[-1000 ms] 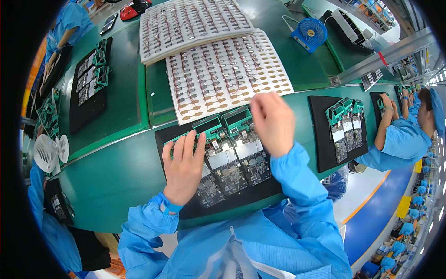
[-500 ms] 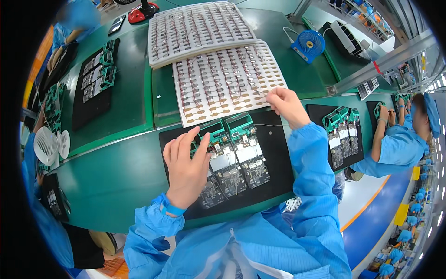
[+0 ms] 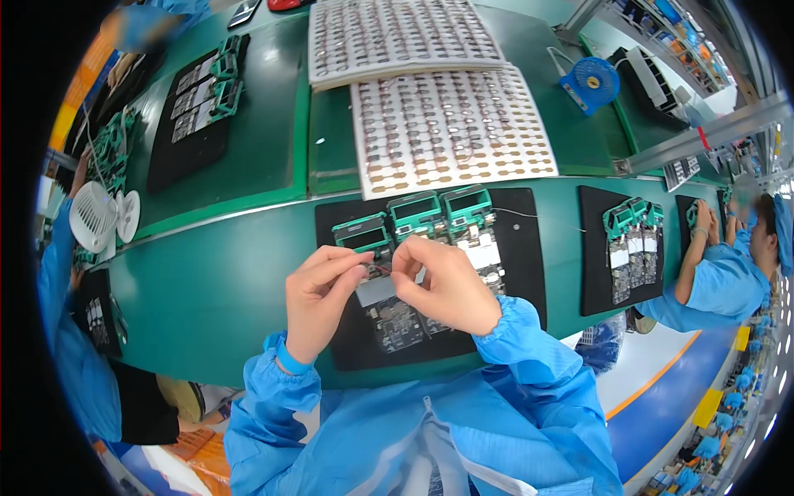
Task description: The person takes small electronic components from a tray and installs them onto circuit board assemblies by hand, then slides the assembly trays along the workstation.
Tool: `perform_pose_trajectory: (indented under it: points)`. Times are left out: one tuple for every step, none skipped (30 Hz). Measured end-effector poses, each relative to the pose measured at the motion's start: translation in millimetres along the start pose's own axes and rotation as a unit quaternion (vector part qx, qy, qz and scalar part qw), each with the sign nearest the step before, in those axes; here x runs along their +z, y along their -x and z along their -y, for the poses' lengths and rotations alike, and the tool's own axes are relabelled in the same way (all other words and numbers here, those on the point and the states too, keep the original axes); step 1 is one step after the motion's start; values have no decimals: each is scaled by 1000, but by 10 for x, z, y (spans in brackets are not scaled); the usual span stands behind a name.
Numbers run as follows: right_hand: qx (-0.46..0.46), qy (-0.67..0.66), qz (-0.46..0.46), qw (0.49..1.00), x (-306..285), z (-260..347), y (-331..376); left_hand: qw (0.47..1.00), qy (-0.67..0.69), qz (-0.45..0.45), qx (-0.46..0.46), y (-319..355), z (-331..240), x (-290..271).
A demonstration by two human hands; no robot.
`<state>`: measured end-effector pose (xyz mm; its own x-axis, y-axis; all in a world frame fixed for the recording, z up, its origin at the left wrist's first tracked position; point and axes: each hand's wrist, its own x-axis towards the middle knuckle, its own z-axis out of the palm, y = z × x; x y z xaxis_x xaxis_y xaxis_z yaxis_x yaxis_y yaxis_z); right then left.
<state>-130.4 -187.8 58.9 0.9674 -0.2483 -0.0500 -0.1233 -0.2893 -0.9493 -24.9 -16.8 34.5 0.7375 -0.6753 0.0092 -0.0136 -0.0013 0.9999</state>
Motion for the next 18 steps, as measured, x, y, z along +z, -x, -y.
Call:
perform_pose_trajectory:
  points:
    - [-5, 11, -7, 1000, 73, -8, -10, 1000, -4, -6, -4, 11, 20, -30]
    - [-10, 24, -15, 1000, 135, -26, -23, 999, -27, -19, 13, 5, 41, -54]
    - [-8, 32, -26, 999, 192, -48, -35, 998, -49, -31, 31, -9, 67, -74]
    - [-9, 30, -23, 999, 256, -85, -47, 993, -92, -55, 59, -38, 104, -87]
    - [-33, 63, -53, 996, 317, -145, -61, 992, -93, -58, 56, -57, 98, -90]
    - [-56, 97, -84, 990, 365, -187, -72, 985, -143, -70, 66, -73, 81, -87]
    - [-65, 118, -86, 987, 396, -207, -79, 975, -192, -82, 76, -89, 76, -80]
    - [-64, 117, -84, 987, 424, -219, -89, 975, -192, -83, 74, -99, 81, -76]
    - [-87, 139, -90, 982, 447, -230, -98, 967, -213, -92, 108, -107, 89, -70]
    - [-110, 161, -96, 976, 468, -235, -106, 956, -235, -101, 142, -106, 96, -74]
    - [-109, 162, -97, 976, 481, -226, -102, 957, -234, -99, 141, -112, 86, -81]
    - [-102, 172, -87, 976, 497, -206, -84, 956, -239, -91, 143, -114, 62, -90]
    - [-95, 182, -77, 976, 508, -193, -68, 955, -244, -83, 145, -116, 53, -97]
    - [-94, 181, -76, 976, 516, -188, -52, 955, -245, -83, 144, -105, 63, -116]
    - [-88, 198, -68, 974, 515, -185, -35, 941, -281, -71, 175, -91, 82, -140]
    - [-81, 214, -61, 972, 517, -186, -28, 924, -316, -60, 206, -79, 104, -154]
    - [-80, 213, -60, 972, 525, -194, -28, 924, -317, -60, 204, -62, 130, -150]
    - [-80, 209, -66, 972, 533, -209, -27, 923, -317, -65, 207, -47, 163, -139]
